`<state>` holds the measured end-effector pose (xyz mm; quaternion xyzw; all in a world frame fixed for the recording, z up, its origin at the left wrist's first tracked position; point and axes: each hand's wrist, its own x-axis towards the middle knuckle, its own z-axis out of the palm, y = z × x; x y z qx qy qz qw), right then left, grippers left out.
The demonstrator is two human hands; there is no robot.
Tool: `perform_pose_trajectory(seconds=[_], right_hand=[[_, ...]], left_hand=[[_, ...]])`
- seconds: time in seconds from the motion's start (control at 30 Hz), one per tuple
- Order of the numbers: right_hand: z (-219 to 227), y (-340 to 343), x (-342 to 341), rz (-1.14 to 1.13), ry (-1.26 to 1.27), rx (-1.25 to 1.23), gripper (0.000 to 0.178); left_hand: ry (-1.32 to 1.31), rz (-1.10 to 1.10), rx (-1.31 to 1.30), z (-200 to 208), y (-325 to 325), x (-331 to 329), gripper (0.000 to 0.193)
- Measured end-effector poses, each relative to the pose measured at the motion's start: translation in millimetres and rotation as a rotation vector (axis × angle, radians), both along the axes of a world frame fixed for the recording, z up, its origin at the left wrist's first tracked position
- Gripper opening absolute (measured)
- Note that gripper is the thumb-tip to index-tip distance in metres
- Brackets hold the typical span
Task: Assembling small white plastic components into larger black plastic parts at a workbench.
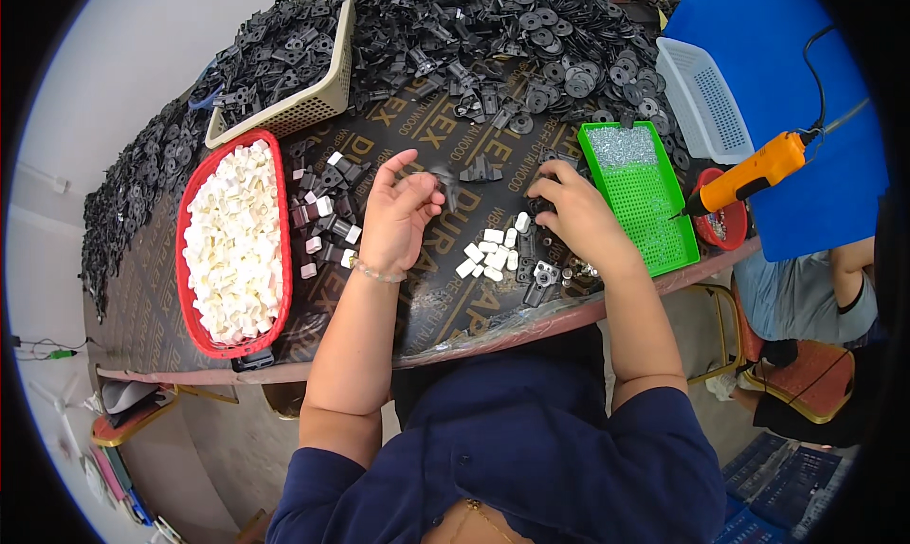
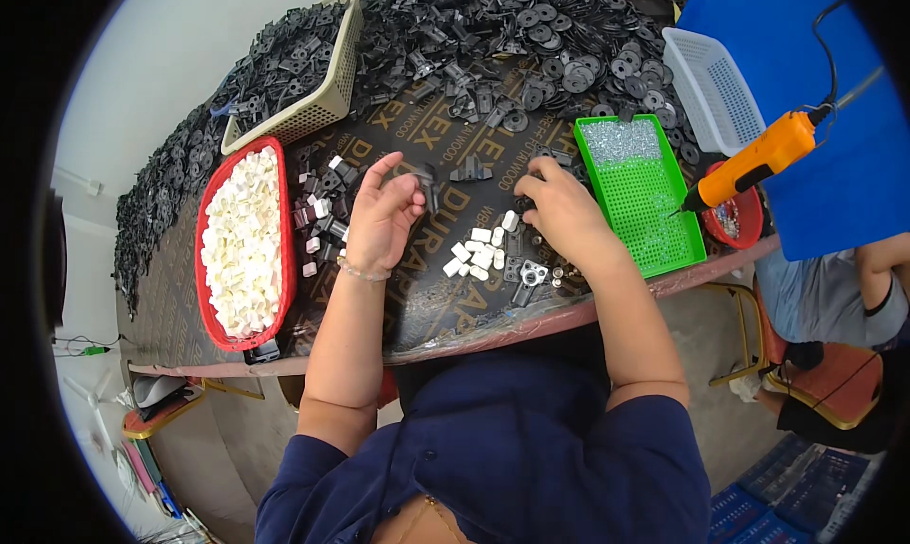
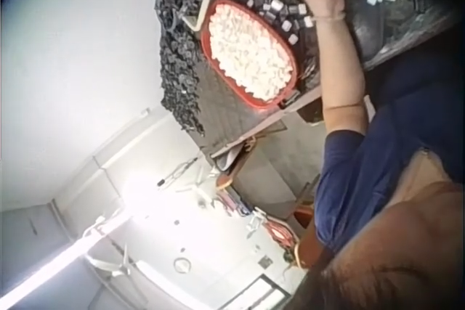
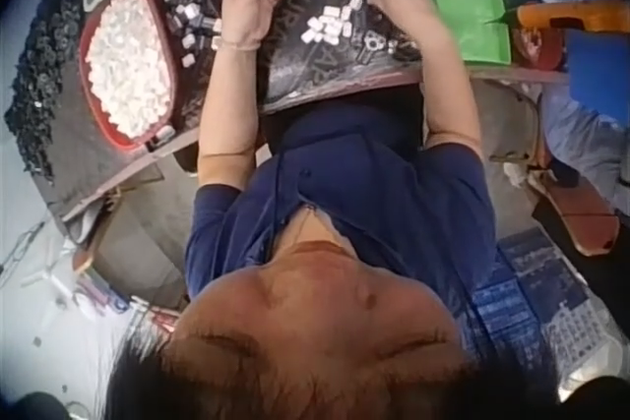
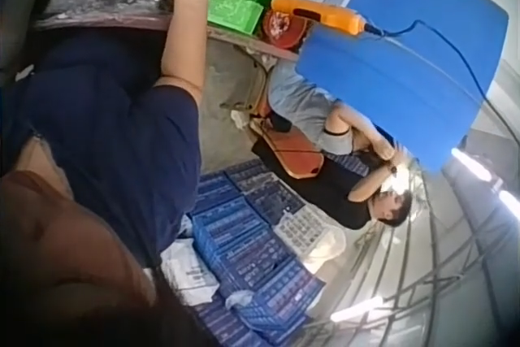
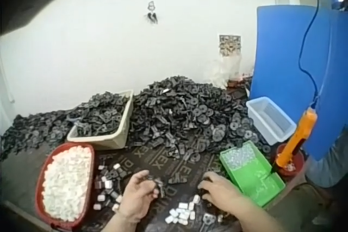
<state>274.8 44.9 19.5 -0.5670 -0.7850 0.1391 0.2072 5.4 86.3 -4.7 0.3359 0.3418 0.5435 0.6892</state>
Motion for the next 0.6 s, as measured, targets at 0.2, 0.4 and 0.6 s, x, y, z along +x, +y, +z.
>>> perform_pose_trajectory(seconds=[0.2,0.4,0.6], right_hand=[[22.3,20.3,-17.7,0.014,0.116,-0.033,0.020],[44.7,37.8,-34.3,-0.071,0.285,0.139,0.020],[18.6,44.8,-44.6,-0.041,0.063,0.073,0.019]], left_hand=[[0.129,-0.007,-0.009,-3.4,2.3,-4.7,0.025],[1.243,0.071,0.856,7.3,-11.3,14.2,0.056],[1.294,-0.111,0.971,-6.2,-17.4,25.5,0.049]])
